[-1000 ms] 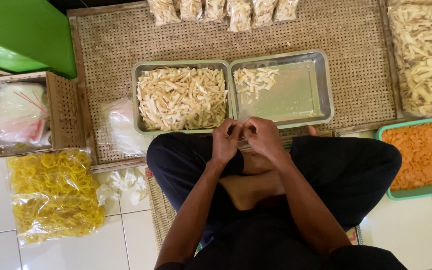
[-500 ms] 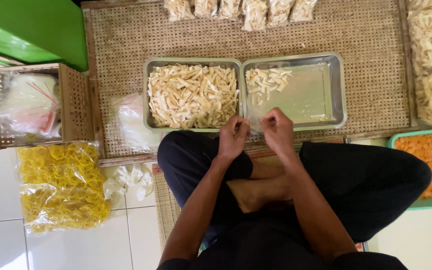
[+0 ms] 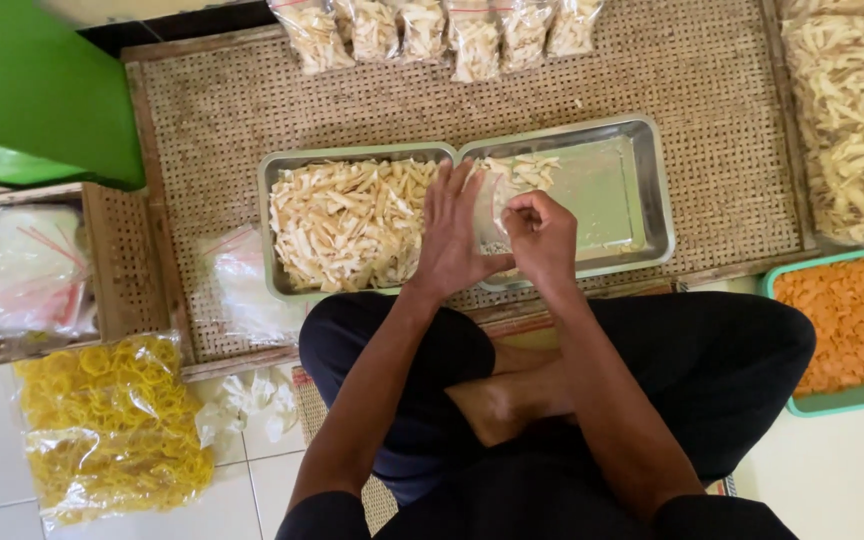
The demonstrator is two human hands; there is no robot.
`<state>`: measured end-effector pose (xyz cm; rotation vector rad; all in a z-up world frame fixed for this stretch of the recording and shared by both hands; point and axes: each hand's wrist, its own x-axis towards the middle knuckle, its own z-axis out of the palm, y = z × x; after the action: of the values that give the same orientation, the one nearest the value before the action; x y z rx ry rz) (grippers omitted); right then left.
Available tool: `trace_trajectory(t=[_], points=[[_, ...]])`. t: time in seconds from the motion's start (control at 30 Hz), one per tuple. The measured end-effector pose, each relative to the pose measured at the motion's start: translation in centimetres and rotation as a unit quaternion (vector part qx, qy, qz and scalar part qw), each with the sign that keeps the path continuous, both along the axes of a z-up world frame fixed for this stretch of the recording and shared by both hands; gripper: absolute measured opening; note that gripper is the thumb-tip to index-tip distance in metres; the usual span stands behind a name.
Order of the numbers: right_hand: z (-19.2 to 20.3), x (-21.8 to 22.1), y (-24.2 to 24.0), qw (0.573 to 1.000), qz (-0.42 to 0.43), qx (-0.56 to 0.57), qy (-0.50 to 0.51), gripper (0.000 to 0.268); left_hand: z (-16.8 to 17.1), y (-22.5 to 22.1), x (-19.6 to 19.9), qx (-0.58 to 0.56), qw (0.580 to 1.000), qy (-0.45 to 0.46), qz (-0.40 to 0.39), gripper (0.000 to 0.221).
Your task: The person sits cross-legged on a mat and packs shredded dried food from a metal tray into small clear plastic bags. They fill each bag by hand, then seal it and place it aside with other completed packages.
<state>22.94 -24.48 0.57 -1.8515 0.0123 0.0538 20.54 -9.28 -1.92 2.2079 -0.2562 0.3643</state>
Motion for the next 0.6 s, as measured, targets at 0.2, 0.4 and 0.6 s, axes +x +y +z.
trace_trajectory(t=[0.2,0.4,0.6], points=[[-0.1,1.7,-0.4,0.996,-0.032,-0.079,-0.024,0.005,-0.2,-1.5,4.2,-0.032,0.997,-0.053,-0.039,0.109],[-2.2,2.2,-1.0,0.942,-0.039,-0.309,-0.127,0.003,-5.6,-1.7,6.5,-0.119,0.988,-0.096,0.009,0.083],[-3.1,3.0,0.4,0.953,-0.049,-0.287,-0.084,0.007,-7.4,-0.8,7.6,-0.137,0.989,-0.055,-0.03,0.098]])
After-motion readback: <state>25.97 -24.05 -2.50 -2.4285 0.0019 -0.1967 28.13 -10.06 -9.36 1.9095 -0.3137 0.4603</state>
